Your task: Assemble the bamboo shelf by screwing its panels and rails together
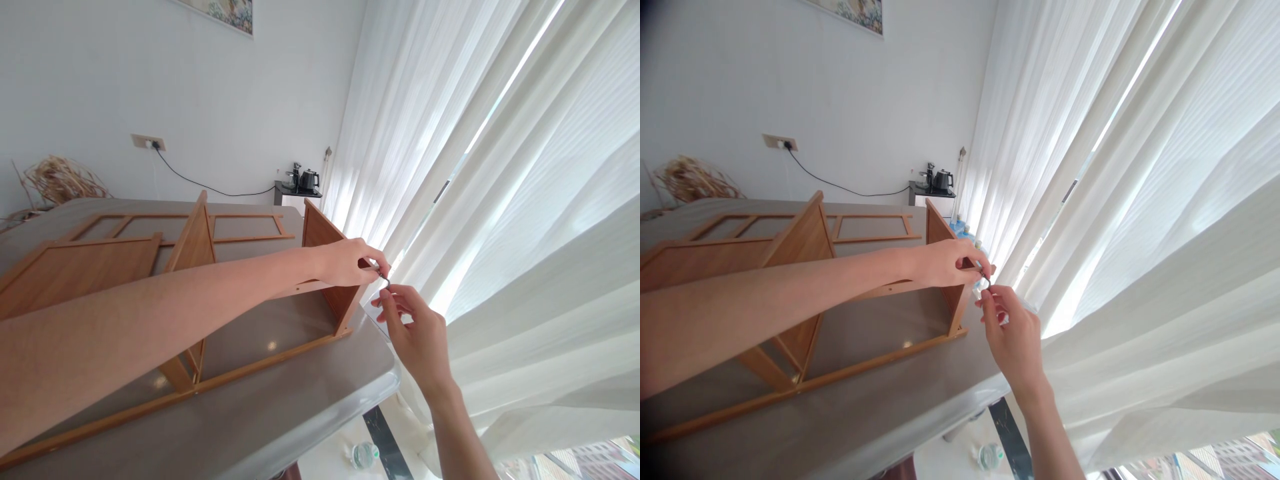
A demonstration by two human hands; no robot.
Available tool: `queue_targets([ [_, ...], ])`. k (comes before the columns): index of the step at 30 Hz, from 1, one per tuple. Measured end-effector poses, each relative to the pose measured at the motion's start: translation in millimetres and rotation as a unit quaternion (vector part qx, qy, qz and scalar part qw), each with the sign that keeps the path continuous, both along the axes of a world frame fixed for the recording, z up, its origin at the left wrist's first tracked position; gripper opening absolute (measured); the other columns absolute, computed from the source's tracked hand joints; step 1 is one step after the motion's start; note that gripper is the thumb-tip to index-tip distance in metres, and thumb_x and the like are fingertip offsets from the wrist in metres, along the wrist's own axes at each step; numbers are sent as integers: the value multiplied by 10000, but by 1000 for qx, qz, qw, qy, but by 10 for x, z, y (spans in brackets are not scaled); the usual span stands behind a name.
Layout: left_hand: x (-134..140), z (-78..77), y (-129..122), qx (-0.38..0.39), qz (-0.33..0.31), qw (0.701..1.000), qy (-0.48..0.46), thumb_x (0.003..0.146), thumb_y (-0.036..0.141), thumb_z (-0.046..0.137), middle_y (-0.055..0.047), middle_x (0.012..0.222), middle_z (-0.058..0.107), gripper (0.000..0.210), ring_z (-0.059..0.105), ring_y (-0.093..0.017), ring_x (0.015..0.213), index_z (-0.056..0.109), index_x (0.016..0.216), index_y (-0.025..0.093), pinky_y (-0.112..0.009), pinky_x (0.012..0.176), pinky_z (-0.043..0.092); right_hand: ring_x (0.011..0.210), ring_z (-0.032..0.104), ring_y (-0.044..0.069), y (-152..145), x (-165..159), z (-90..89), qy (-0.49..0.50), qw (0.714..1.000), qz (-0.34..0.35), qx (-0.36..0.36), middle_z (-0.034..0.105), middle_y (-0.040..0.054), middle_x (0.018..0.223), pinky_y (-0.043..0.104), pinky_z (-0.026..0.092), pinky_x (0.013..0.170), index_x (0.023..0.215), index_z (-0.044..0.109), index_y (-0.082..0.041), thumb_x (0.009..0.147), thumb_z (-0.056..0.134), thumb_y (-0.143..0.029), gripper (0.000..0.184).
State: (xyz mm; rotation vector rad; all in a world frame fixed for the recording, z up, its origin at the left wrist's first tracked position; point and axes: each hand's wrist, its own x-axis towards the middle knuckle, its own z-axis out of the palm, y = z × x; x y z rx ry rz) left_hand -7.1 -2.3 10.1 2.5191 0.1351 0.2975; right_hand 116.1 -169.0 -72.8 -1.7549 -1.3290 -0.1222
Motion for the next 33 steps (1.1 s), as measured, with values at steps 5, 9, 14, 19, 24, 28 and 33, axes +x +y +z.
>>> queue_targets([
  [5,3,6,-6,2,2,1000,0,861,303,548,-13,846,585,281,521,-146,745,711,1087,260,-262,727,433,596,626,97,13,17,-81,-71,996,-47,30,729,-38,806,183,470,532,966,567,-251,986,519,-434,190],
  [9,3,2,0,0,-3,1000,-6,848,292,563,-12,843,591,280,524,-148,757,715,1082,259,-258,733,434,582,588,85,32,68,-151,-156,983,-79,51,723,-38,795,183,443,549,978,590,-245,997,510,-391,167],
  [14,-6,1,5,-13,-8,1000,-8,844,299,573,-9,806,586,269,529,-150,737,723,1064,259,-262,719,434,611,604,93,33,108,-134,-205,975,-66,47,703,-16,770,193,414,558,996,621,-227,1011,491,-347,178],
  [19,-14,8,-10,-20,-9,1000,-8,861,290,550,-12,804,583,266,506,-140,703,716,1067,255,-268,701,435,522,484,85,-5,150,-92,-329,940,-83,44,649,-31,722,236,342,548,1024,641,-228,1015,490,-264,156],
  [24,-19,12,-11,-19,-10,1000,-5,869,299,553,-7,792,576,257,508,-136,692,713,1065,256,-270,701,434,510,433,69,-41,197,-37,-322,943,-87,22,694,-19,895,229,319,522,1091,623,-230,1012,475,-206,169],
  [28,-28,7,-4,-27,-12,1000,-2,881,310,551,-6,806,578,256,510,-132,697,703,1081,257,-269,712,436,548,453,87,-47,205,14,-350,930,-106,14,701,-16,901,231,313,527,1086,628,-239,987,473,-149,205],
  [33,-26,1,4,-31,-17,999,1,888,311,542,-3,786,558,257,515,-133,696,697,1086,259,-270,704,430,552,484,95,-50,196,8,-355,928,-107,17,705,6,868,236,314,520,1084,644,-233,996,464,-177,209],
])
